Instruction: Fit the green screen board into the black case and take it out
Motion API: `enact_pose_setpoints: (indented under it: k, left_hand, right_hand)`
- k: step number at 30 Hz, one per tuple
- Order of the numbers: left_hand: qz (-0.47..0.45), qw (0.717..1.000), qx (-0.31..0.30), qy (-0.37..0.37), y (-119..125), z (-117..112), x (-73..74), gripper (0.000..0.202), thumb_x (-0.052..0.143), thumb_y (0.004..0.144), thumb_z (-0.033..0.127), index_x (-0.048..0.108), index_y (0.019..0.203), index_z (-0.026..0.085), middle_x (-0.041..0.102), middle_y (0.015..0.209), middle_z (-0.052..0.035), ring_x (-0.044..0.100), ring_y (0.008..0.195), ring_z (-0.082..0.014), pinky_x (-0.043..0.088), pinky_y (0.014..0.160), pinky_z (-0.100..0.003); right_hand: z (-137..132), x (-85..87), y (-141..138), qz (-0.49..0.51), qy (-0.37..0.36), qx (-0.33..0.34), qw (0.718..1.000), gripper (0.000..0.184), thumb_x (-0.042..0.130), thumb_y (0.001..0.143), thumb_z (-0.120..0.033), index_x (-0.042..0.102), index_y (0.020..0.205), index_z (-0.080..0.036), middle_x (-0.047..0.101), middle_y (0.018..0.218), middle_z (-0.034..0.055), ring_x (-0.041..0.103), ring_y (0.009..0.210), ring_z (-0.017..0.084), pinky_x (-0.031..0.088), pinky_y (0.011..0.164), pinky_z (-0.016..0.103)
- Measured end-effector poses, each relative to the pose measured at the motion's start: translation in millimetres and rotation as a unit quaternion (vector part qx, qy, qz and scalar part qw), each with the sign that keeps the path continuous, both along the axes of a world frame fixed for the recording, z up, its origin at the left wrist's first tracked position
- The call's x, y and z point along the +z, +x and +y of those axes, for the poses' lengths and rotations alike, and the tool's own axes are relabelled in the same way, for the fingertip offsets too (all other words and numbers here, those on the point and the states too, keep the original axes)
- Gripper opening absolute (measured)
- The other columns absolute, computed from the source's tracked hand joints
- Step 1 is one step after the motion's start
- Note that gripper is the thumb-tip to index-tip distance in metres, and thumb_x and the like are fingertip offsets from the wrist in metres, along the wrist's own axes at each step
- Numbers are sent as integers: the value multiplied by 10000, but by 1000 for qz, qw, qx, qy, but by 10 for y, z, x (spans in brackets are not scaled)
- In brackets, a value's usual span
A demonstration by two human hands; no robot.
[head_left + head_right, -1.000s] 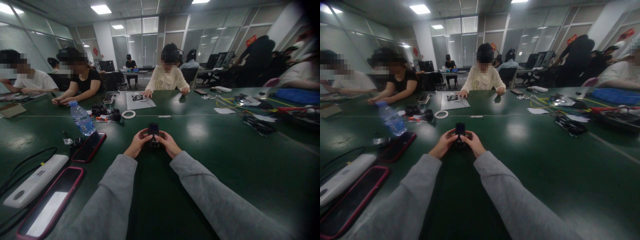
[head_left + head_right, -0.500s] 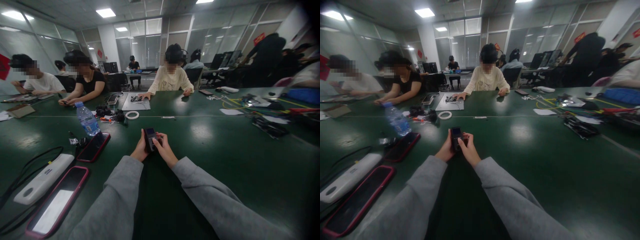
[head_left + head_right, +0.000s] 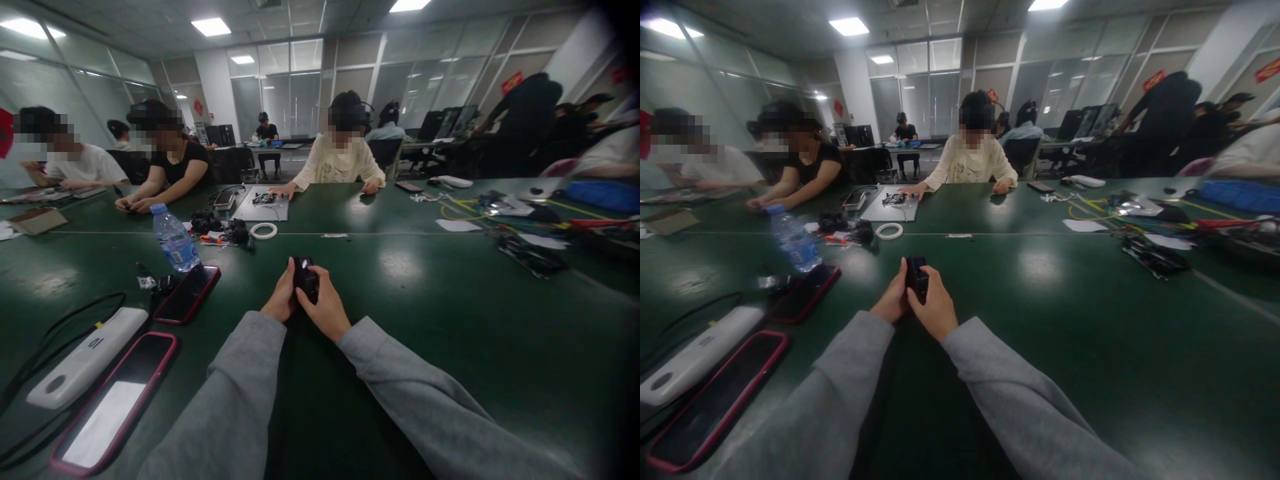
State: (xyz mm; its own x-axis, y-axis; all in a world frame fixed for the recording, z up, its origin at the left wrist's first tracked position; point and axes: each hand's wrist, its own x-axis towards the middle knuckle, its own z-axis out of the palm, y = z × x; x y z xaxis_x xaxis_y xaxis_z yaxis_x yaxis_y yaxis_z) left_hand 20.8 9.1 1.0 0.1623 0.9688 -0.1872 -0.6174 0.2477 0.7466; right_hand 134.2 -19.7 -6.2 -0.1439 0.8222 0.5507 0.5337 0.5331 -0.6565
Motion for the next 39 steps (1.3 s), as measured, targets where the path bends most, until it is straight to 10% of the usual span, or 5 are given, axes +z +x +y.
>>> enact_pose_setpoints:
  k: [18, 33, 39]
  left_hand:
    - [-135, 991, 22, -16, -133, 169, -127, 615, 332, 839, 645, 590, 1091, 147, 632, 1151, -130, 561, 1121, -265, 450, 943, -421]
    - [-119, 992, -28, -30, -151, 140, -91, 517, 405, 830, 613, 602, 953, 151, 663, 898, -84, 634, 942, -218, 481, 908, -414]
    - [-128, 991, -29, 18, -145, 151, -100, 604, 361, 844, 620, 570, 1125, 128, 612, 1173, -154, 563, 1119, -252, 433, 966, -427]
  right_hand:
    - [53, 157, 183, 36, 111, -67, 991, 508, 454, 903, -366, 341, 1361, -176, 443, 1220, 107, 464, 1120, 199, 417, 988, 378]
    - [290, -59, 279, 3, 15, -40, 999, 449, 363, 936, -391, 446, 1337, -206, 445, 1166, 107, 473, 1088, 195, 396, 1006, 378]
    - [460, -126, 421, 158, -38, -12, 987, 396, 361, 930, -384, 538, 1254, -241, 510, 1247, 37, 462, 1163, 173, 323, 1067, 378]
